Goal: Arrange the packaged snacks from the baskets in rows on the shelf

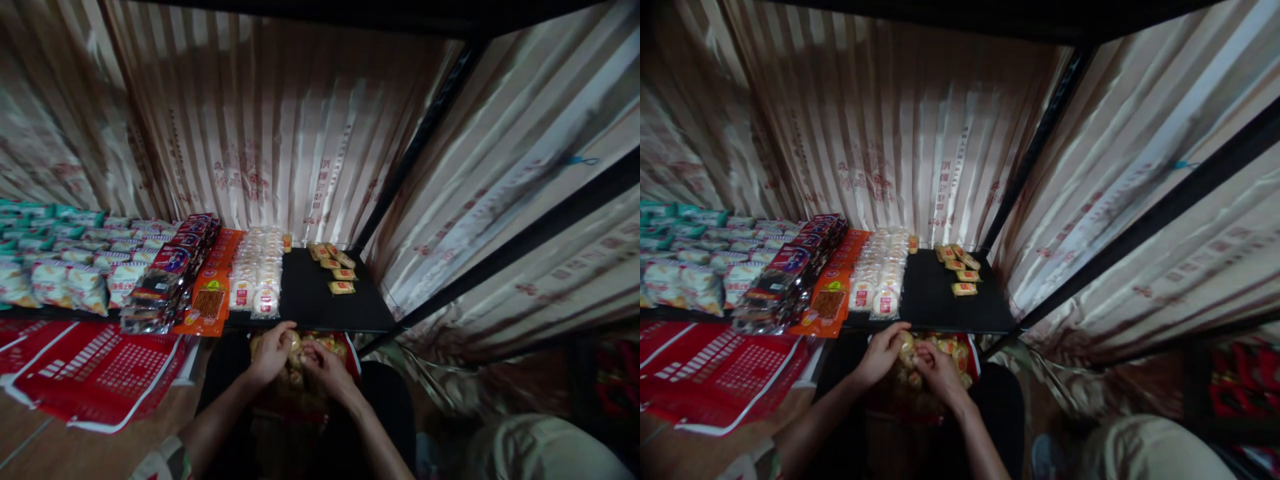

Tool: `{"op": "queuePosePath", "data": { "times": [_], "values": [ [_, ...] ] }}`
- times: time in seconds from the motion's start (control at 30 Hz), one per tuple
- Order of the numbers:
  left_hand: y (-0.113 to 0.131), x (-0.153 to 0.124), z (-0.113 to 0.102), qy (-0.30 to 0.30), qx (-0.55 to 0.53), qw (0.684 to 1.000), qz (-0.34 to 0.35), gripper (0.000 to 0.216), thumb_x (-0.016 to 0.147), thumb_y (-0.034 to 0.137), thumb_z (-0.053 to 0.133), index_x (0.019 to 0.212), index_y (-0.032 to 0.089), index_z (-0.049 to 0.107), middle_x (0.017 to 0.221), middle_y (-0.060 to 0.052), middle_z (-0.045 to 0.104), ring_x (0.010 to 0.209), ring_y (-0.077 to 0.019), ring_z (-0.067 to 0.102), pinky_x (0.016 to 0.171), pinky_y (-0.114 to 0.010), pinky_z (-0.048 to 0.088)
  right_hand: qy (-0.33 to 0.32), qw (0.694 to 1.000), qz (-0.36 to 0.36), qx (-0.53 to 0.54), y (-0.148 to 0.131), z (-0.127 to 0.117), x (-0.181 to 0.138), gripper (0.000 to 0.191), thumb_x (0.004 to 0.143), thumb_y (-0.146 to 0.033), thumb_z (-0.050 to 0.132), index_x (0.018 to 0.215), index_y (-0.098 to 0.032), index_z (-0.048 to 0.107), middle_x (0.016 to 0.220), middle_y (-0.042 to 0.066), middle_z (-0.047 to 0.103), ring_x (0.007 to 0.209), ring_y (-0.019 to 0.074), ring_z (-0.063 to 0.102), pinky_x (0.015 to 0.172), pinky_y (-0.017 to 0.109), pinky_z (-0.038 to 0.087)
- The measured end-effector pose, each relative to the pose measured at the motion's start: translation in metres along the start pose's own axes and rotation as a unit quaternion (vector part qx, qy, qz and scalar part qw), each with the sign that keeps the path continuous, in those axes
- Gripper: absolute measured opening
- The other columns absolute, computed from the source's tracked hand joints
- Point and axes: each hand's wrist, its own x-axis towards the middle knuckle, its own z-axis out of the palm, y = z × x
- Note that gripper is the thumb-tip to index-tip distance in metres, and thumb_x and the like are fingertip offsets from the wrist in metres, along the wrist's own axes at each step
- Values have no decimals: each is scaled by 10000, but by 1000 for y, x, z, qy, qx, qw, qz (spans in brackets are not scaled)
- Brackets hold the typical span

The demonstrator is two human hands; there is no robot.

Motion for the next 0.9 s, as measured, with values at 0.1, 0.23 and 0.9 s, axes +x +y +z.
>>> {"op": "queuePosePath", "data": {
  "times": [0.1, 0.23, 0.9],
  "values": [
    [7, 16, 1, 35, -89, 995, -39, 323, 832, 308, 430, 1072, 188, 611, 980, -57, 687, 864, -170, 633, 808, -297, 492, 22, 998, -5, 61, -8, -2, 8, 379, 727, -495, 612, 979, -216, 662, 908, 58, 694, 855, 219, 637, 790, 346, 501],
    [9, 29, 3, 44, -215, 974, -59, 328, 791, 296, 523, 1085, 162, 581, 978, -84, 667, 864, -177, 631, 779, -297, 503, 52, 995, 4, 89, -15, -8, 20, 437, 687, -576, 634, 910, -205, 687, 852, 51, 700, 795, 209, 633, 751, 331, 504],
    [42, 57, 33, 57, -387, 914, -107, 489, 711, 365, 667, 1143, 185, 525, 1019, -68, 657, 928, -170, 625, 807, -260, 480, 278, 919, -162, -227, -15, -17, 45, 203, 849, -350, 516, 957, -198, 596, 968, 96, 609, 927, 229, 565, 827, 389, 481]
  ]
}}
